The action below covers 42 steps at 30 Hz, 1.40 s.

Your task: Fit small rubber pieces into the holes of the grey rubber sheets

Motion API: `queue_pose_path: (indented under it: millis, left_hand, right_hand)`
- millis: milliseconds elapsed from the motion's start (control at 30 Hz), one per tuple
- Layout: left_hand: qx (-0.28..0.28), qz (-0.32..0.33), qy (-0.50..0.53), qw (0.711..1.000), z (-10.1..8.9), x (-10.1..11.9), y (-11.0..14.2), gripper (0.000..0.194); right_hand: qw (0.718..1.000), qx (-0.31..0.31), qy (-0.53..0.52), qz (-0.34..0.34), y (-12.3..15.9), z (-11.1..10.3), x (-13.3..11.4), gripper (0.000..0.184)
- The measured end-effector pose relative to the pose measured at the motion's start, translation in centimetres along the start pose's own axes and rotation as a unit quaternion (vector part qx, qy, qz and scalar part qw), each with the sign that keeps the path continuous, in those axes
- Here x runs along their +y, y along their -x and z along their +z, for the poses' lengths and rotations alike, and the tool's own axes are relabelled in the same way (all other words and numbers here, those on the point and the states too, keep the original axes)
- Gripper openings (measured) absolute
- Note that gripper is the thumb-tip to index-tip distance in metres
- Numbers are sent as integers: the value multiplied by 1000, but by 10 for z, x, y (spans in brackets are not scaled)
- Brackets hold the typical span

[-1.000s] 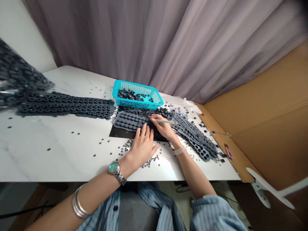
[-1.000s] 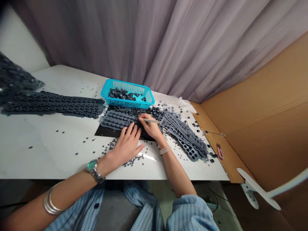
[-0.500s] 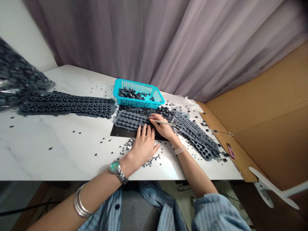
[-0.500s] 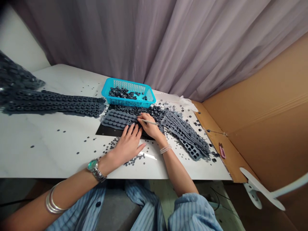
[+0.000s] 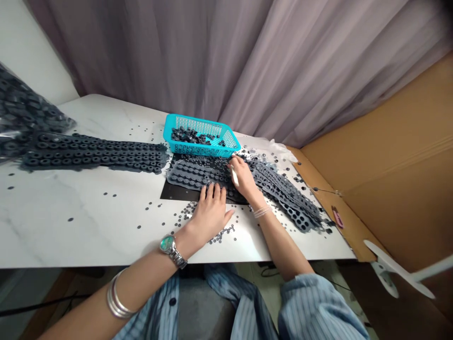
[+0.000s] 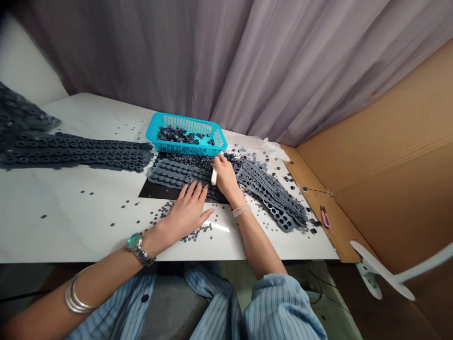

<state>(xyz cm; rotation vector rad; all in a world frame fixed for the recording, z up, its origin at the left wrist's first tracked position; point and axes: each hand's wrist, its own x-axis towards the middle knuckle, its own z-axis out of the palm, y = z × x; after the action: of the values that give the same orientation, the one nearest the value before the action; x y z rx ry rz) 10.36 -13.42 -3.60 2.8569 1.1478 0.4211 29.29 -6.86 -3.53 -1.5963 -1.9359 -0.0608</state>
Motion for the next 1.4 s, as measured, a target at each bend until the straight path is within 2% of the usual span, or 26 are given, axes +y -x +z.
queue_pose_path:
  millis: [67, 167, 233, 400, 600, 833, 1067, 1300, 1400]
  left_hand:
    - [-2, 2, -3, 1000, 0, 0, 0, 68]
    - [-1, 5, -8, 1000, 0, 0, 0, 68]
    - [2, 5, -10, 1000, -2, 0, 0, 67]
    - [-1, 4, 0, 1000, -3, -1, -1, 66]
    - [1, 3, 14, 1000, -3, -2, -2, 67]
    - [2, 4, 15, 1000, -3, -2, -1, 68]
    - [8, 6, 18, 1000, 2, -3, -1, 67]
    - [13, 17, 8, 1000, 5, -4, -1, 71]
    - [2, 12, 10, 1000, 3, -3, -2, 69]
  right_hand:
    - [999, 21, -13, 30, 1, -6, 8, 19]
    - [997, 20, -52, 46, 8, -16, 9, 20]
    - [995, 1, -94, 34, 13, -22, 2, 21]
    - [976, -96, -197, 5, 20, -29, -25, 23]
    - [972, -108, -209, 0, 21, -27, -34, 22]
    - [983, -103, -146, -28, 19, -17, -33, 20]
    - [994, -71, -60, -60, 18, -11, -29, 22]
    - [986, -81, 50, -133, 13, -10, -33, 20]
    - [990, -40, 72, -112, 8, -17, -24, 20]
